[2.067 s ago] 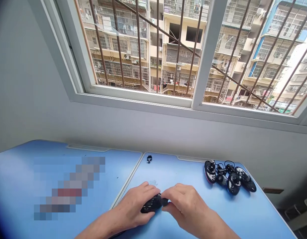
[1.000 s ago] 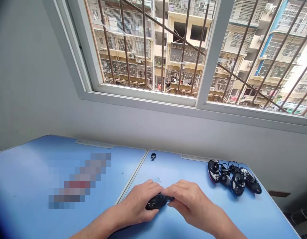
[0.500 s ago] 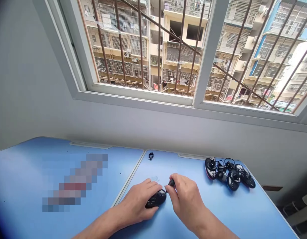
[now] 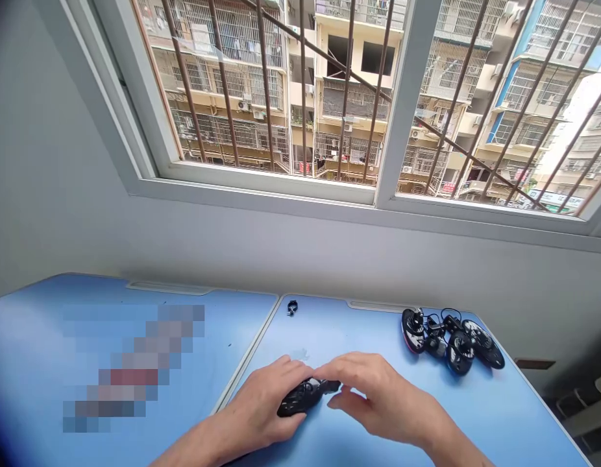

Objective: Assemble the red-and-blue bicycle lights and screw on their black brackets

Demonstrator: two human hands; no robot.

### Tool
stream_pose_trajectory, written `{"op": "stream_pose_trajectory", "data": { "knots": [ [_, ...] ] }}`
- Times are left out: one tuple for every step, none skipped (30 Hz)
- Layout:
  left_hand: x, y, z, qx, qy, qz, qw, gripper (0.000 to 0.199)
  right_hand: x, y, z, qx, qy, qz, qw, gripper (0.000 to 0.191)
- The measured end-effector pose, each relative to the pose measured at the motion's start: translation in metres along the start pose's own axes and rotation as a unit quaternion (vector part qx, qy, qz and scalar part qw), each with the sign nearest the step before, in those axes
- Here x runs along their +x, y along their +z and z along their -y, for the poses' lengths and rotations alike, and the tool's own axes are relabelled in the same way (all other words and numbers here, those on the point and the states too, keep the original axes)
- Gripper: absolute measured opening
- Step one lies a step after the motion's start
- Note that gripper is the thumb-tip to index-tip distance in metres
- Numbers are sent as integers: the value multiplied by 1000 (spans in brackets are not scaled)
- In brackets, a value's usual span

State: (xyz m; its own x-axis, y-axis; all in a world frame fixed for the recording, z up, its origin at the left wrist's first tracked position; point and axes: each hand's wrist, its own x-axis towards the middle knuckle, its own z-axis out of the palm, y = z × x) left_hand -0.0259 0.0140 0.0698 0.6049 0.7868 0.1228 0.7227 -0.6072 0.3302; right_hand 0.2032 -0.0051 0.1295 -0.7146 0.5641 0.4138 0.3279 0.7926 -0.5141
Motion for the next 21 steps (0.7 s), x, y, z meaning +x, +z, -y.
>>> {"op": "stream_pose_trajectory", "data": {
  "knots": [
    [0, 0, 0, -2, 0, 2, 1000, 25, 0, -1, -1, -1, 3, 2, 1000, 38],
    [0, 0, 0, -4, 0, 4, 1000, 26, 0, -2, -1, -5, 2, 1, 1000, 38],
    [0, 0, 0, -6, 2, 5, 1000, 26, 0, -2, -2, -7, -1, 0, 1000, 38],
    [0, 0, 1, -6, 4, 6, 1000, 26, 0, -1, -2, -7, -4, -2, 1000, 36],
    [0, 0, 1, -6, 8, 6, 1000, 25, 1, 0, -2, -6, -6, -7, 1000, 33],
    [0, 1, 1, -4, 11, 5, 1000, 25, 1, 2, -2, -7, -7, -12, 1000, 28],
    [0, 1, 2, 0, 16, 3, 1000, 24, 2, 3, -2, -11, -7, -16, 1000, 23],
    [0, 2, 2, 4, 21, 1, 1000, 23, 2, 5, -2, -17, -9, -20, 1000, 19],
    [0, 2, 2, 8, 25, -2, 1000, 23, 3, 8, -1, -24, -14, -24, 999, 16],
    [0, 3, 2, 11, 29, -6, 999, 22, 3, 10, -1, -31, -21, -31, 999, 15],
    [0, 3, 2, 12, 33, -9, 999, 22, 4, 12, 0, -38, -29, -40, 998, 15],
    [0, 4, 2, 13, 35, -12, 999, 22, 4, 13, 1, -44, -35, -50, 997, 16],
    [0, 4, 2, 13, 37, -16, 999, 22, 5, 15, 2, -50, -39, -62, 996, 17],
    [0, 4, 2, 15, 37, -20, 999, 21, 5, 17, 3, -56, -39, -71, 995, 17],
    [0, 5, 2, 17, 37, -22, 999, 20, 5, 18, 3, -65, -38, -78, 994, 15],
    [0, 5, 2, 21, 36, -24, 999, 19, 5, 20, 4, -75, -35, -85, 993, 14],
    [0, 6, 2, 24, 35, -26, 999, 18, 5, 22, 5, -87, -28, -91, 992, 12],
    [0, 7, 2, 26, 32, -28, 999, 17, 4, 25, 6, -102, -20, -100, 990, 10],
    [0, 8, 1, 29, 29, -30, 999, 17, 4, 29, 6, -117, -12, -113, 987, 9],
    [-1, 8, 1, 32, 26, -32, 999, 17, 4, 32, 6, -132, -2, -129, 983, 9],
    [-1, 9, 0, 35, 22, -33, 999, 17, 4, 37, 6, -146, 8, -147, 978, 9]
  ]
}}
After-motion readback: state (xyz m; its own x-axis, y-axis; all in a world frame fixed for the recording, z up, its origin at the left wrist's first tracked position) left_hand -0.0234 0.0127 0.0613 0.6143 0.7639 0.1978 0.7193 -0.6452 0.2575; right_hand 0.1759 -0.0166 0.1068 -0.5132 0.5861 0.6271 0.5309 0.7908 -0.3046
